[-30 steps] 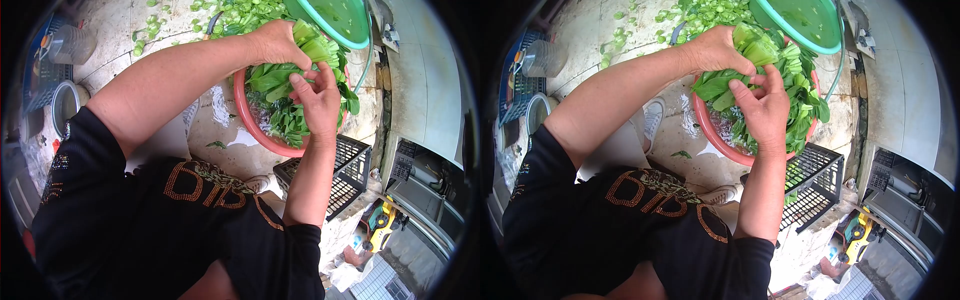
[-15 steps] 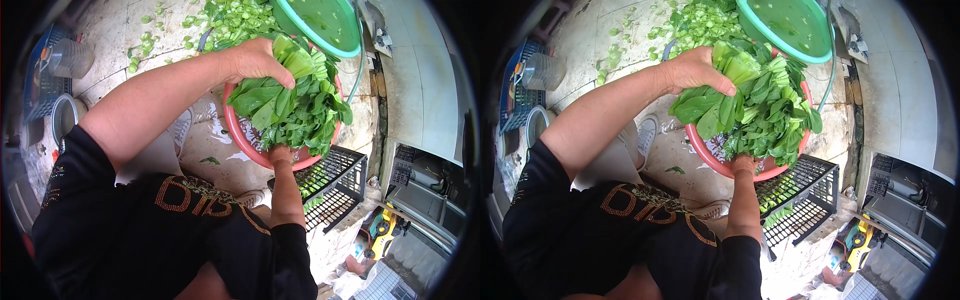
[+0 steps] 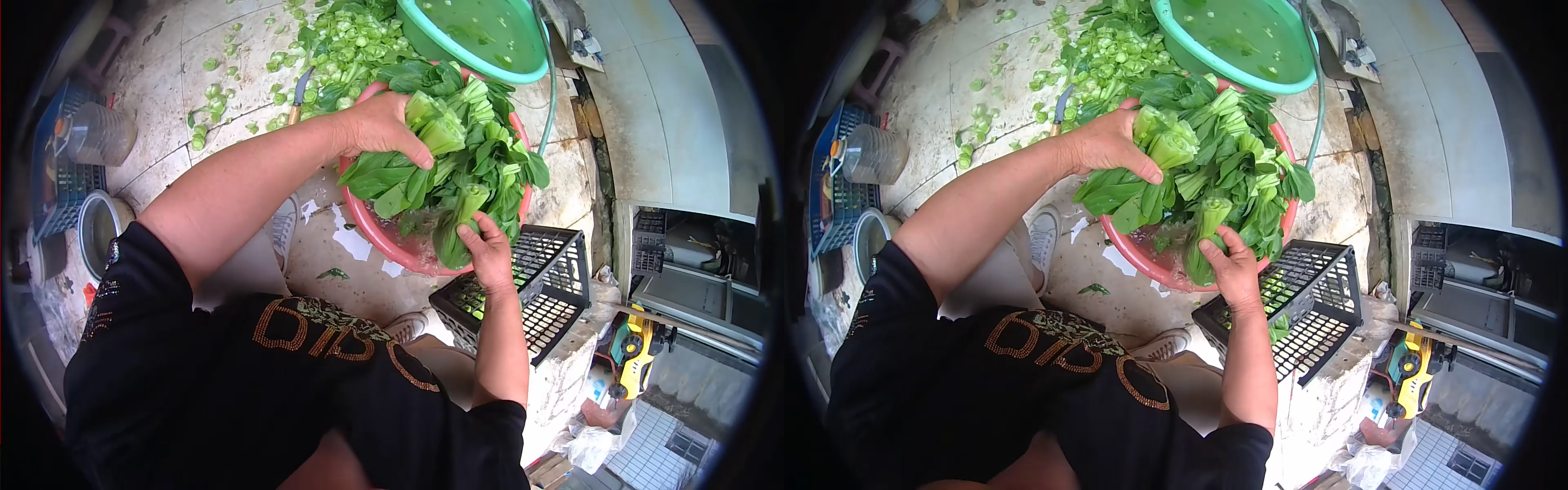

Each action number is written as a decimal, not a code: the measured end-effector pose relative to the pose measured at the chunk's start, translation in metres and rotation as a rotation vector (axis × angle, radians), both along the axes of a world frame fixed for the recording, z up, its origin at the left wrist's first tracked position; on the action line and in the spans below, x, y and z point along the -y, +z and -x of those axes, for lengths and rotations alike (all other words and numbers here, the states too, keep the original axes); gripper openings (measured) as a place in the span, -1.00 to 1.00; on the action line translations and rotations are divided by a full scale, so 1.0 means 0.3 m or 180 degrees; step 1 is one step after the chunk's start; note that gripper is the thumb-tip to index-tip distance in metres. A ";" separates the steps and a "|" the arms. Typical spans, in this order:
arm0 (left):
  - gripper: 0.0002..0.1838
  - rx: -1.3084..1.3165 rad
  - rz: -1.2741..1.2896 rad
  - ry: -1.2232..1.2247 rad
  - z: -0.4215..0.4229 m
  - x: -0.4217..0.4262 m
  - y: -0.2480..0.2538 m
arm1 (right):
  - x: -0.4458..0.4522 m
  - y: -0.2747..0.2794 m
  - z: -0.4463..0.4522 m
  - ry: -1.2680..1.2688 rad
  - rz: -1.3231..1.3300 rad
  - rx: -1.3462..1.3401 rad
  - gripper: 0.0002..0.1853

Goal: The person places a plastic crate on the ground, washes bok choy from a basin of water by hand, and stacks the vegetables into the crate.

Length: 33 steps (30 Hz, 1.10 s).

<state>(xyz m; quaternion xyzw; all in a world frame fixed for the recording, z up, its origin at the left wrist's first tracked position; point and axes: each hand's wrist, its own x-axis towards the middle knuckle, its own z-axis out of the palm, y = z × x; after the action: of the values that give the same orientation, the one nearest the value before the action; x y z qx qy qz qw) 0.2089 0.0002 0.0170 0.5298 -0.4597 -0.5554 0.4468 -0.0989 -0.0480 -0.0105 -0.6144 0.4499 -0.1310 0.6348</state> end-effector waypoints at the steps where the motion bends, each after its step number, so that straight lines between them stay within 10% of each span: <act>1: -0.34 -0.0005 0.0030 -0.0035 0.020 -0.009 0.009 | -0.020 0.020 -0.036 -0.0381 0.0112 0.0470 -0.65; 9: -0.31 -0.0758 0.0455 0.0096 0.179 -0.049 -0.047 | -0.144 0.102 -0.232 -0.0627 0.0191 0.1090 -0.34; 15: -0.29 -0.0922 0.0210 0.0468 0.289 -0.083 -0.039 | -0.162 0.109 -0.232 0.0134 0.0922 0.0051 -0.12; 21: 0.02 -0.1967 -0.0282 -0.0244 0.314 -0.136 0.038 | -0.158 0.090 -0.206 -0.0178 0.0814 0.0183 -0.18; 33: 0.00 0.0448 -0.0037 -0.0655 0.347 -0.045 0.042 | -0.014 0.252 0.149 -0.0270 0.2359 -0.1067 -0.20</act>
<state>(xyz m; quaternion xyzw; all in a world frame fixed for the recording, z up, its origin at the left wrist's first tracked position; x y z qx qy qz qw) 0.1048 0.0137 0.0297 0.5201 -0.5387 -0.5623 0.3510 -0.1436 -0.0439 0.0652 -0.7952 0.4944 -0.2085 0.2824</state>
